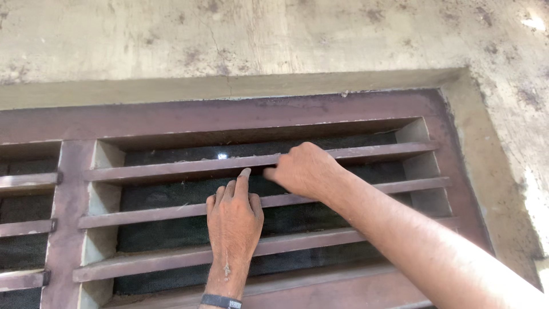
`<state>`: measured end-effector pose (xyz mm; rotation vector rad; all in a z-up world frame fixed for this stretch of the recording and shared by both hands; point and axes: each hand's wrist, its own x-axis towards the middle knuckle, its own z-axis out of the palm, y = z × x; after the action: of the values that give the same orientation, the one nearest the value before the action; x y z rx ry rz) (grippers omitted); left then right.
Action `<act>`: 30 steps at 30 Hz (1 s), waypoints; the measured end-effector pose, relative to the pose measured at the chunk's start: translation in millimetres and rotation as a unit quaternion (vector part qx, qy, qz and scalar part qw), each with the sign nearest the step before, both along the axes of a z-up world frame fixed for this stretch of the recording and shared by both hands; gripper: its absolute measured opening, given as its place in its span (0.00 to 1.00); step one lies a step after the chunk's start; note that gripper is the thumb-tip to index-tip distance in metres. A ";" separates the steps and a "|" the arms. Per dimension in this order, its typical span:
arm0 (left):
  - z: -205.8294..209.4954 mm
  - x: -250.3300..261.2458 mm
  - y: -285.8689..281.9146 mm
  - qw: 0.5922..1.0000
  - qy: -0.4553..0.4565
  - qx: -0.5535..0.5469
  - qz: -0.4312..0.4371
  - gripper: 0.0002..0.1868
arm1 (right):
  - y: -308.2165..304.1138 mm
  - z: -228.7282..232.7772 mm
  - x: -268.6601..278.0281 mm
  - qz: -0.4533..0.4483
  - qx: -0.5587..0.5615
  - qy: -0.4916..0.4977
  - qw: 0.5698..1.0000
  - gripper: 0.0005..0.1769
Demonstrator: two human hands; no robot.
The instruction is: The person uses a small brush to clean dust and debris from the horizontal slats of a brown metal window grille. They systematically move along the slats, brushing away accumulated dirt and cobwebs from the exterior surface.
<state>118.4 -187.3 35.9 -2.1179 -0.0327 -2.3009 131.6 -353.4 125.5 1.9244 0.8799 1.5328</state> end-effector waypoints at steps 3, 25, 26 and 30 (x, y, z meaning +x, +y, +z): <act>-0.5 -0.6 -0.4 1.000 0.005 -0.006 -0.013 0.23 | 0.1 -0.9 2.6 0.034 0.001 -0.026 0.999 0.07; 1.3 -6.7 -4.2 1.000 0.022 -0.010 0.016 0.24 | -19.3 -3.2 -1.6 0.037 0.053 0.121 0.991 0.14; 0.9 -7.8 -3.3 1.000 0.026 -0.011 0.007 0.24 | -14.8 -3.2 -3.1 0.072 0.057 0.103 0.990 0.15; 0.3 -8.0 -1.6 1.000 0.014 0.010 0.005 0.24 | -12.3 -12.8 -1.9 0.120 0.047 0.076 0.989 0.13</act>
<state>110.4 -188.9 36.2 -2.1349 -0.0194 -2.2569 129.6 -365.7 112.8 2.0873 1.1597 1.6023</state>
